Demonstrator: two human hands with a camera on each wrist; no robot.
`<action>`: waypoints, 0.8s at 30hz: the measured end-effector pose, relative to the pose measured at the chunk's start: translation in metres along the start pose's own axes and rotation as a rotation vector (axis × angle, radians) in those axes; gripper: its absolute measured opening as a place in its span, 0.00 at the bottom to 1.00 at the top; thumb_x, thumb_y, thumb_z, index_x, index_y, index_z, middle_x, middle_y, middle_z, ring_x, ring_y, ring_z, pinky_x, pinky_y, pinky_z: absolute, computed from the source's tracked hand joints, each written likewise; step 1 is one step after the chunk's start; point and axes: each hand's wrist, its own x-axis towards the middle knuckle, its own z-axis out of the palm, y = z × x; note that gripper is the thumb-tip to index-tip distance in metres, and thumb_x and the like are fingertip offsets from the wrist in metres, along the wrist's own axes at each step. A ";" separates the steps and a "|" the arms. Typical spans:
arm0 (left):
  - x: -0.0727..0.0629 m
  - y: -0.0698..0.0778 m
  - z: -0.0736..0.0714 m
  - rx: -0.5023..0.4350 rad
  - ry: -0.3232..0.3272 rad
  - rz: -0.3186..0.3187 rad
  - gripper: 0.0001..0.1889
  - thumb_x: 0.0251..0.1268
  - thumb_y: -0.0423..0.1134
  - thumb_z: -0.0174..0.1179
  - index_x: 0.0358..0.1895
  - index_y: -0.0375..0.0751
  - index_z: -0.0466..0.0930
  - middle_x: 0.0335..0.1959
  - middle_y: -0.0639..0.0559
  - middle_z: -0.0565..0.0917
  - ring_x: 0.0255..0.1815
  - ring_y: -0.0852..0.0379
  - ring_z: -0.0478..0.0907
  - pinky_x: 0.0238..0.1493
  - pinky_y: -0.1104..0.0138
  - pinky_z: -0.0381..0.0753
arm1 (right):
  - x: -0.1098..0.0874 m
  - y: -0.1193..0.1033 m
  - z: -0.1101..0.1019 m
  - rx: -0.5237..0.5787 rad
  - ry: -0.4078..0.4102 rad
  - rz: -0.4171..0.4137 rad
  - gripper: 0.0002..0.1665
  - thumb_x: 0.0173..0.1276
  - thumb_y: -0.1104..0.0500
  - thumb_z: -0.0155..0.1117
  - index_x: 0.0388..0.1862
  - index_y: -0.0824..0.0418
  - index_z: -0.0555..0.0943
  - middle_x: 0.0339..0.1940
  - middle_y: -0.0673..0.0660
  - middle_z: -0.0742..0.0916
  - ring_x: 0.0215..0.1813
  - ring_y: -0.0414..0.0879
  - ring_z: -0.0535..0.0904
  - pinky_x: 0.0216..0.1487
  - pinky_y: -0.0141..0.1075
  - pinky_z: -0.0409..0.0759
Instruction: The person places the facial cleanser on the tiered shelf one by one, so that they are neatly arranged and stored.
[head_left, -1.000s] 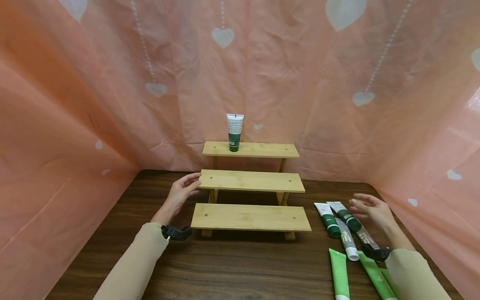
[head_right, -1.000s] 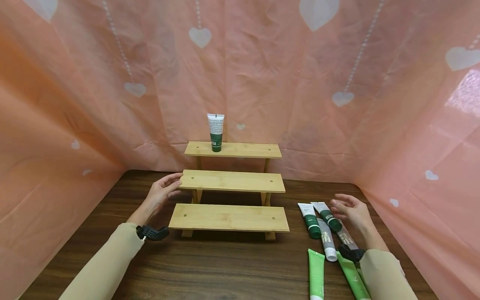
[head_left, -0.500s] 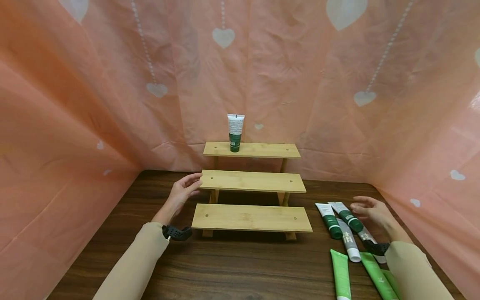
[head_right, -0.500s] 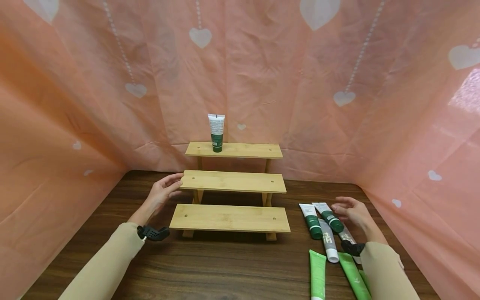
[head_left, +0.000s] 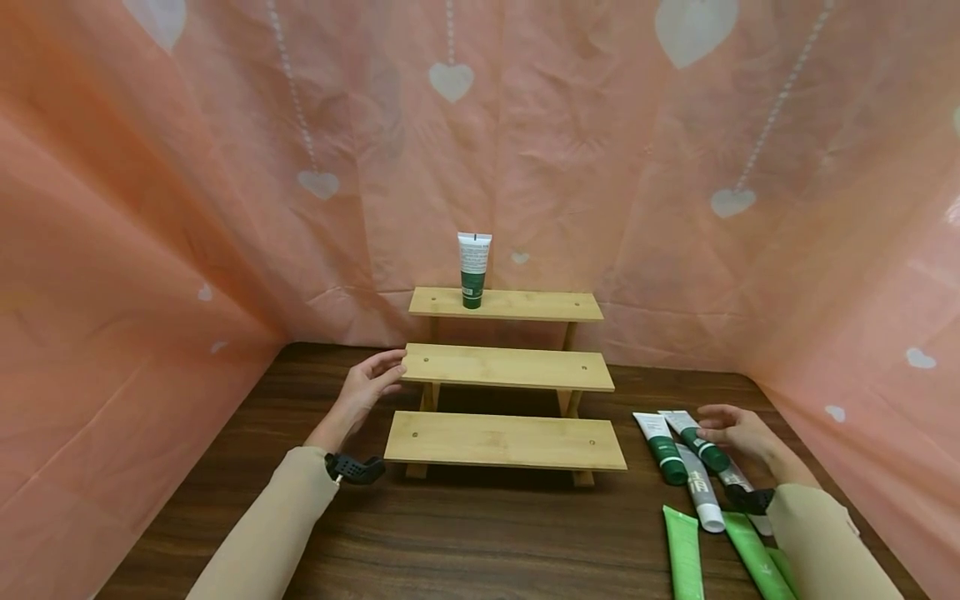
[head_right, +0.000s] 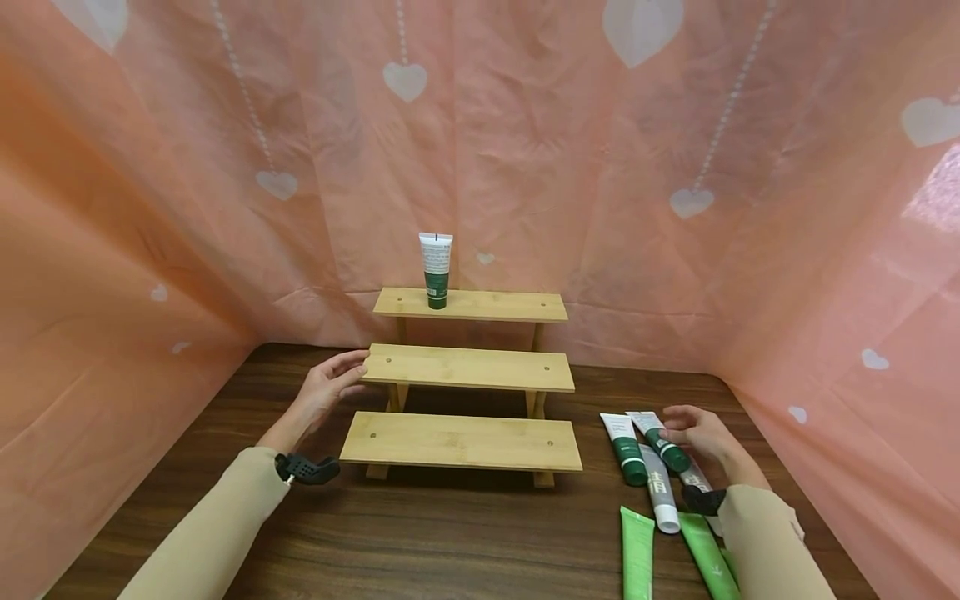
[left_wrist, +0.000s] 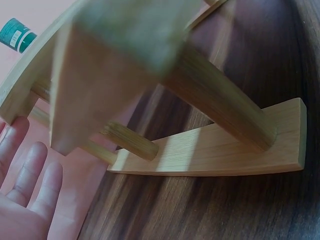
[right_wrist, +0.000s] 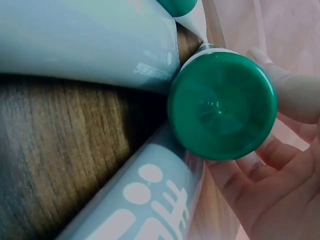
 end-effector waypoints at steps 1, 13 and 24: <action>0.000 0.000 0.000 0.000 0.002 -0.001 0.23 0.62 0.41 0.62 0.59 0.38 0.73 0.51 0.43 0.75 0.48 0.55 0.74 0.50 0.59 0.77 | 0.000 0.000 0.000 -0.002 -0.005 0.010 0.36 0.65 0.60 0.62 0.62 0.79 0.60 0.47 0.69 0.80 0.42 0.47 0.79 0.43 0.43 0.79; -0.001 -0.002 -0.002 -0.002 0.000 0.005 0.24 0.61 0.42 0.63 0.59 0.38 0.73 0.51 0.42 0.75 0.48 0.55 0.74 0.55 0.50 0.72 | 0.009 -0.001 0.003 0.032 -0.089 0.039 0.37 0.63 0.58 0.64 0.63 0.78 0.60 0.57 0.76 0.71 0.48 0.51 0.75 0.45 0.42 0.77; 0.000 -0.002 -0.001 0.021 -0.015 0.017 0.24 0.62 0.43 0.62 0.59 0.38 0.73 0.54 0.41 0.74 0.49 0.55 0.74 0.54 0.53 0.74 | 0.009 -0.009 0.002 0.016 -0.065 0.052 0.36 0.60 0.64 0.65 0.61 0.80 0.61 0.48 0.70 0.77 0.43 0.48 0.75 0.39 0.39 0.78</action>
